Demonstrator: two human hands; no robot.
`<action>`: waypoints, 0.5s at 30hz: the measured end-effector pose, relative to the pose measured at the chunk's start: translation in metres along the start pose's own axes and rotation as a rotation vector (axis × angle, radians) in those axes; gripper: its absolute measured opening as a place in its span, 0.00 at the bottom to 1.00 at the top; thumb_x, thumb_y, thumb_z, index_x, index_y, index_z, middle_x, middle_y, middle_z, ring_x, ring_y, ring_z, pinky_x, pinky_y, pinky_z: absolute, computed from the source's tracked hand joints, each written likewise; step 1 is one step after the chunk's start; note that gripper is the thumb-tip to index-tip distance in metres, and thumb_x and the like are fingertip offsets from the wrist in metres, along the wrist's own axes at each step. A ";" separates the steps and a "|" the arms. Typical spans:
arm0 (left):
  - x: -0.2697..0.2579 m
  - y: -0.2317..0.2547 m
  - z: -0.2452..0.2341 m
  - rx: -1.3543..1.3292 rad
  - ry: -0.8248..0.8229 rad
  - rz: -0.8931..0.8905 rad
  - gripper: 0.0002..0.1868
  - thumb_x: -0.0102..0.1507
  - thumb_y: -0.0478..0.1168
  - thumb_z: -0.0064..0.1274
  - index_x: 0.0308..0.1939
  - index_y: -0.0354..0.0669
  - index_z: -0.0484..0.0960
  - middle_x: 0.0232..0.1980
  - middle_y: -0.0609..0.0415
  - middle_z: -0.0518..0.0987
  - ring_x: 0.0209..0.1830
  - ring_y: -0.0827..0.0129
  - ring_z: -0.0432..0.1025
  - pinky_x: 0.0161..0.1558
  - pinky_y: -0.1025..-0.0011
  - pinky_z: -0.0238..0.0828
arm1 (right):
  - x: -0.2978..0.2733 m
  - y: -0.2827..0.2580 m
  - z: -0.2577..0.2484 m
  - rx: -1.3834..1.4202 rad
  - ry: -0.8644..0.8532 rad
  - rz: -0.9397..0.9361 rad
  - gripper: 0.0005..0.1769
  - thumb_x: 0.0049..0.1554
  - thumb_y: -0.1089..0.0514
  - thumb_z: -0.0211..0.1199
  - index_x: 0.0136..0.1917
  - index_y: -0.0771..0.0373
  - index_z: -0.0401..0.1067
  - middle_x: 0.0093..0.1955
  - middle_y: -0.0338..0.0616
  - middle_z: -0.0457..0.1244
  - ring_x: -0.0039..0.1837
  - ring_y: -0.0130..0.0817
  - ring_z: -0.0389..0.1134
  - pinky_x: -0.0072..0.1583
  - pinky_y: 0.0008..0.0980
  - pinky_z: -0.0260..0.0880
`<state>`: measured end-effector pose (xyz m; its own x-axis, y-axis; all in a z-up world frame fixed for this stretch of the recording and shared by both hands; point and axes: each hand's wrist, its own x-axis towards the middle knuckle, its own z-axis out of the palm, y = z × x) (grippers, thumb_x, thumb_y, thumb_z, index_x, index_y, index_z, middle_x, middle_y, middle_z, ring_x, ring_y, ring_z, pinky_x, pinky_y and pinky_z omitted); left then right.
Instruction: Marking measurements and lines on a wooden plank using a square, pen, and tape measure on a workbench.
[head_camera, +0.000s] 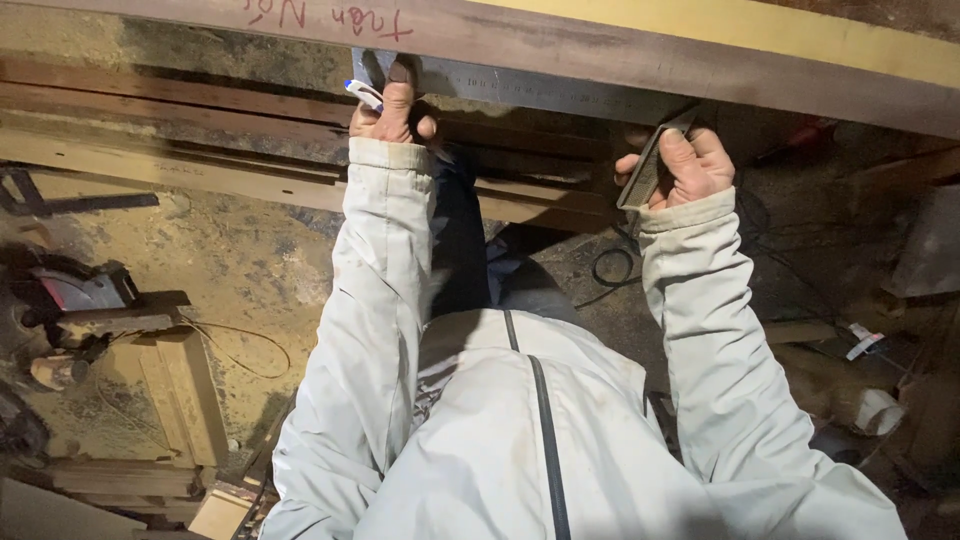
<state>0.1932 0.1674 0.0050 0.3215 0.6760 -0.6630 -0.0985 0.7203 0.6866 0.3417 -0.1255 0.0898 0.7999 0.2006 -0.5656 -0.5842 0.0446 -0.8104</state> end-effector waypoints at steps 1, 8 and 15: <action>0.001 -0.001 -0.001 0.000 0.000 0.000 0.23 0.56 0.41 0.71 0.53 0.46 0.82 0.32 0.58 0.76 0.16 0.76 0.63 0.16 0.78 0.72 | -0.002 -0.002 0.002 0.000 0.000 0.000 0.12 0.64 0.59 0.63 0.40 0.58 0.64 0.38 0.50 0.63 0.38 0.52 0.75 0.36 0.50 0.81; -0.004 0.005 0.004 0.053 -0.008 0.051 0.12 0.56 0.42 0.68 0.37 0.43 0.80 0.20 0.55 0.68 0.10 0.68 0.67 0.12 0.74 0.66 | -0.005 -0.007 0.003 -0.011 -0.028 0.007 0.08 0.64 0.59 0.63 0.44 0.61 0.67 0.39 0.53 0.65 0.39 0.50 0.75 0.38 0.47 0.83; -0.054 0.031 0.030 0.393 0.109 -0.053 0.17 0.58 0.53 0.57 0.28 0.45 0.74 0.14 0.55 0.70 0.10 0.75 0.64 0.14 0.72 0.57 | -0.015 -0.001 -0.003 -0.144 0.017 0.085 0.07 0.65 0.55 0.57 0.52 0.58 0.63 0.51 0.57 0.69 0.36 0.38 0.72 0.37 0.33 0.77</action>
<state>0.2014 0.1484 0.0707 0.2126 0.6673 -0.7139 0.2896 0.6547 0.6982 0.3312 -0.1313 0.0987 0.7511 0.1810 -0.6348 -0.6254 -0.1127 -0.7721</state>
